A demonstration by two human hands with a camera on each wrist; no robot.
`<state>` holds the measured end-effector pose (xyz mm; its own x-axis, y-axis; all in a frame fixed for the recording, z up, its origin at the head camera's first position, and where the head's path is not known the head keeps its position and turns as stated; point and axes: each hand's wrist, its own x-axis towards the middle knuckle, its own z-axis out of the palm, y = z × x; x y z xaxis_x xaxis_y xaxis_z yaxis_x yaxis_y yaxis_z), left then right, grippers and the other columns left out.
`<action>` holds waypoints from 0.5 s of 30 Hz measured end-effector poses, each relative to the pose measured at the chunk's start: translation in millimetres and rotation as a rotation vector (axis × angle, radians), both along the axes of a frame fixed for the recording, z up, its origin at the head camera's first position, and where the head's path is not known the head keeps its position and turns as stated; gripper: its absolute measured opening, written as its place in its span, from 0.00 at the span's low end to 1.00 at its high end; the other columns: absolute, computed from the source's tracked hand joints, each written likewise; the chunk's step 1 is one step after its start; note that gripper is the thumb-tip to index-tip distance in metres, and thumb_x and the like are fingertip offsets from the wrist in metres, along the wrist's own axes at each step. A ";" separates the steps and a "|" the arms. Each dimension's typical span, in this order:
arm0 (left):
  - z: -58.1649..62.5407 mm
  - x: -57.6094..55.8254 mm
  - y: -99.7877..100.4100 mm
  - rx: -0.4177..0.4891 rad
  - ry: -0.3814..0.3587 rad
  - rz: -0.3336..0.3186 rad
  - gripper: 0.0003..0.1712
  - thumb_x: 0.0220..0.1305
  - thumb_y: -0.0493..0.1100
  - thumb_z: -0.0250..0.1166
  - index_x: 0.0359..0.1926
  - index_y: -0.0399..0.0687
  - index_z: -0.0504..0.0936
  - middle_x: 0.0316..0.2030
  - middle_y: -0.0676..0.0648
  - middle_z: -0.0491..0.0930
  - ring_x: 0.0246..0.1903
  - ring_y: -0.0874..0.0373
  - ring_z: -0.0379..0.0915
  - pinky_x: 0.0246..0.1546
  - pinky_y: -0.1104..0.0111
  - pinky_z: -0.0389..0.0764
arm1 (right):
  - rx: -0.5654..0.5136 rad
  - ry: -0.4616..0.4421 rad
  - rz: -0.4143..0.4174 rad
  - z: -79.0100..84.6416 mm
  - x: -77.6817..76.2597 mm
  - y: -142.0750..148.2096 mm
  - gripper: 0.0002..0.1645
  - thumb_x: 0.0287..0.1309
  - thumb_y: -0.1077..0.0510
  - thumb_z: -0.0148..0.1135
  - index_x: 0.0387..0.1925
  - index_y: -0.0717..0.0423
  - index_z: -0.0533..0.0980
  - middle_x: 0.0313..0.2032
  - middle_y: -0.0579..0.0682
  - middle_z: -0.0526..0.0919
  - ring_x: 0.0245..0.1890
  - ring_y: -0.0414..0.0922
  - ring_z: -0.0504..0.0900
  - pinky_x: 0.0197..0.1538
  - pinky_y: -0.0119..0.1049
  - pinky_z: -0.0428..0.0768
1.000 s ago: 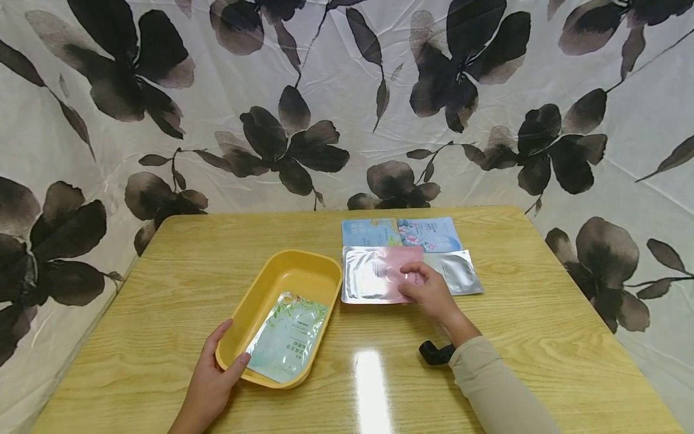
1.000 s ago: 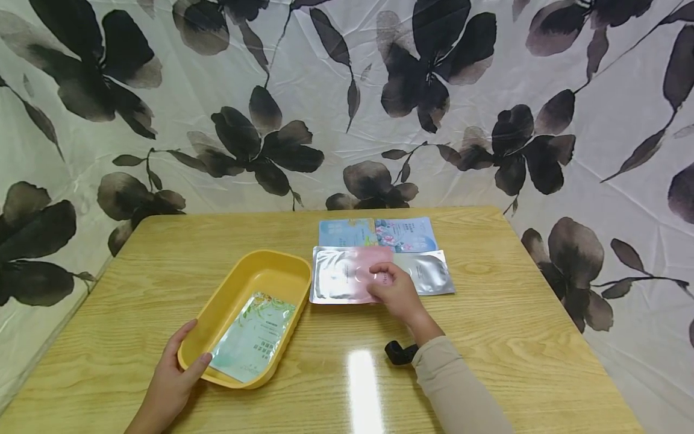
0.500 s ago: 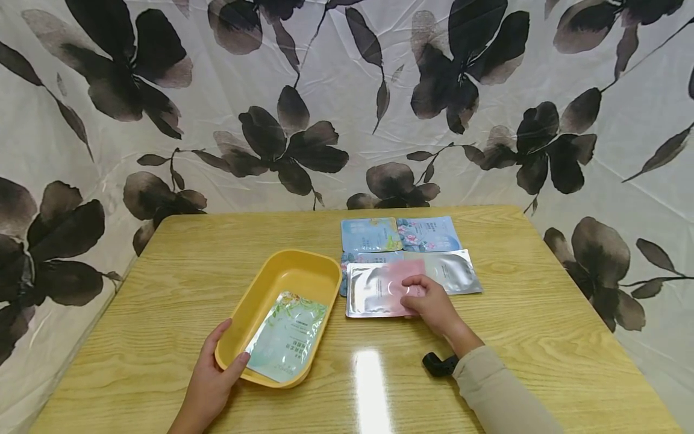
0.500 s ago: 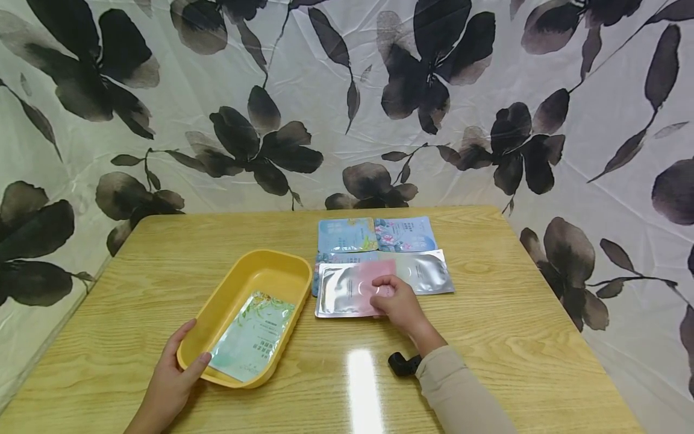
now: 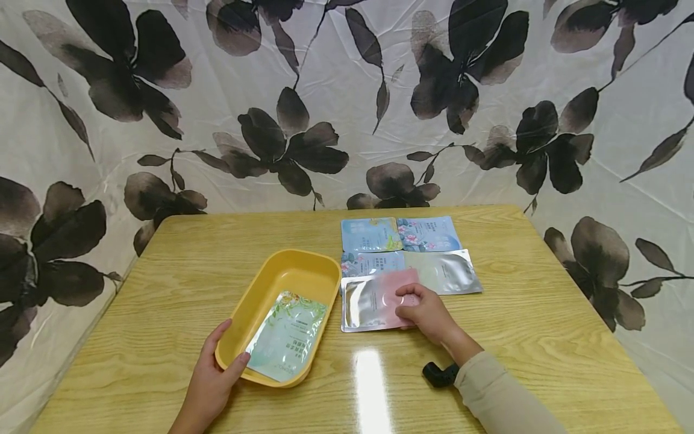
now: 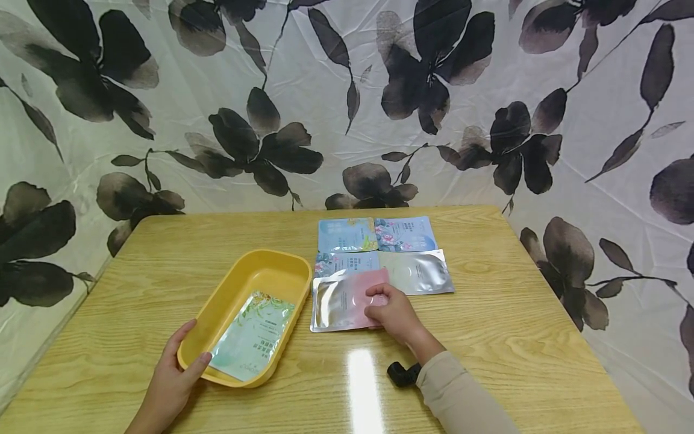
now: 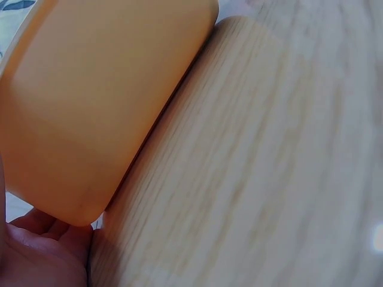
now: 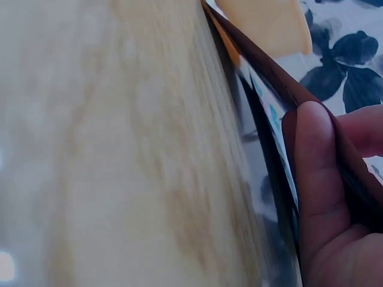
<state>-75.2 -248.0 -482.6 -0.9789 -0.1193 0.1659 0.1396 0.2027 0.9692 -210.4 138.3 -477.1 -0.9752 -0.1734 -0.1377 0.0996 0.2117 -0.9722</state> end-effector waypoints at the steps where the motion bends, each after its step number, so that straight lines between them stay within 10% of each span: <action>1: -0.1 0.0 0.1 0.002 0.003 0.000 0.37 0.68 0.25 0.59 0.72 0.30 0.52 0.59 0.26 0.61 0.48 0.70 0.71 0.43 0.80 0.76 | 0.004 -0.002 0.001 0.6 0.9 -0.3 0.19 0.50 0.70 0.69 0.46 0.66 0.77 0.43 0.57 0.76 0.28 0.42 0.75 0.31 0.29 0.78; 15: 1.7 -0.4 0.6 -0.030 -0.012 0.011 0.37 0.68 0.26 0.60 0.72 0.31 0.52 0.59 0.25 0.63 0.48 0.71 0.71 0.43 0.81 0.76 | 0.068 -0.005 0.036 5.4 11.9 0.3 0.20 0.47 0.69 0.70 0.46 0.65 0.78 0.44 0.56 0.77 0.28 0.44 0.71 0.30 0.31 0.74</action>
